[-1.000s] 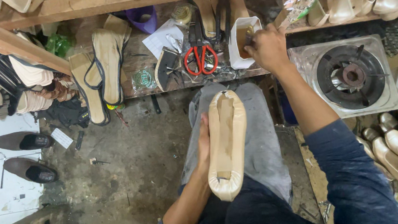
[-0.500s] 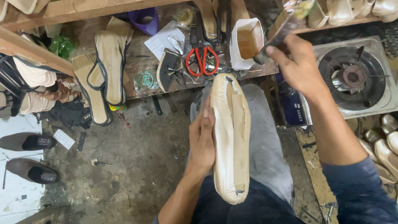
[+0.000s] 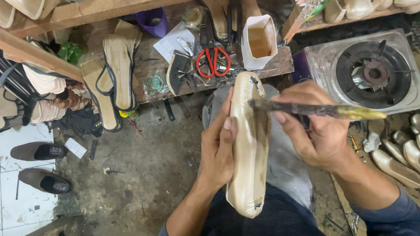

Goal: The person picks up a beige shoe upper from a shelf and applies a brown adhesive to the inner rim using a brush. They repeatedly dip the brush into a container and spread the glue along the edge of the shoe. After finishing one shoe, they place it back on the shelf and repeat the process with a second shoe.

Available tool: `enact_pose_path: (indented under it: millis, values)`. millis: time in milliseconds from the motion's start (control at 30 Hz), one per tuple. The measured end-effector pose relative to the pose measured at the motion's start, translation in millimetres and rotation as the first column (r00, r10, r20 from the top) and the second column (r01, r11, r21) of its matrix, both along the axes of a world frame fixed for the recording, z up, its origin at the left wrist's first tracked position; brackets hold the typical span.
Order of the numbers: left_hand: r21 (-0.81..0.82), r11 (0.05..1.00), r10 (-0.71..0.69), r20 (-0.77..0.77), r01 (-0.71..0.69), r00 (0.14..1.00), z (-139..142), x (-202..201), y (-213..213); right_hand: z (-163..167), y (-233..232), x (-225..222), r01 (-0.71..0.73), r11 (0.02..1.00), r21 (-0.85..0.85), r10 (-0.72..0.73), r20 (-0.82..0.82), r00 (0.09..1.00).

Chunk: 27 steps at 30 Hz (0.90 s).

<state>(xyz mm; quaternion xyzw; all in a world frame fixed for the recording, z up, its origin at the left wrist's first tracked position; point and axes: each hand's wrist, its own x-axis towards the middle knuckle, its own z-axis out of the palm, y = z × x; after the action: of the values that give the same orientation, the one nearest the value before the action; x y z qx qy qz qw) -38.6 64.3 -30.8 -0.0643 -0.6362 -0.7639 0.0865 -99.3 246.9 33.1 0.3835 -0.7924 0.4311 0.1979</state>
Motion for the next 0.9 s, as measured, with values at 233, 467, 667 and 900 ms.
enact_pose_path:
  millis: [233, 467, 667, 900]
  values:
    - [-0.006, 0.999, -0.048, 0.01, 0.048, 0.999, 7, 6, -1, 9, 7, -4, -0.087, 0.996, 0.024, 0.087, 0.007, 0.996]
    - [0.054, 0.996, -0.07, 0.053, 0.067, 0.996, 3, 4, 0, 12, 7, -8, -0.164, 0.984, 0.074, 0.17, -0.083, 0.982]
    - [0.084, 0.993, -0.092, 0.063, 0.087, 0.994, 0, 5, -1, 6, 8, -15, -0.229, 0.971, 0.072, 0.237, -0.135, 0.962]
    - [0.076, 0.993, -0.095, 0.066, 0.09, 0.993, 2, 5, -2, 12, 10, -17, -0.251, 0.954, 0.162, 0.281, -0.198, 0.939]
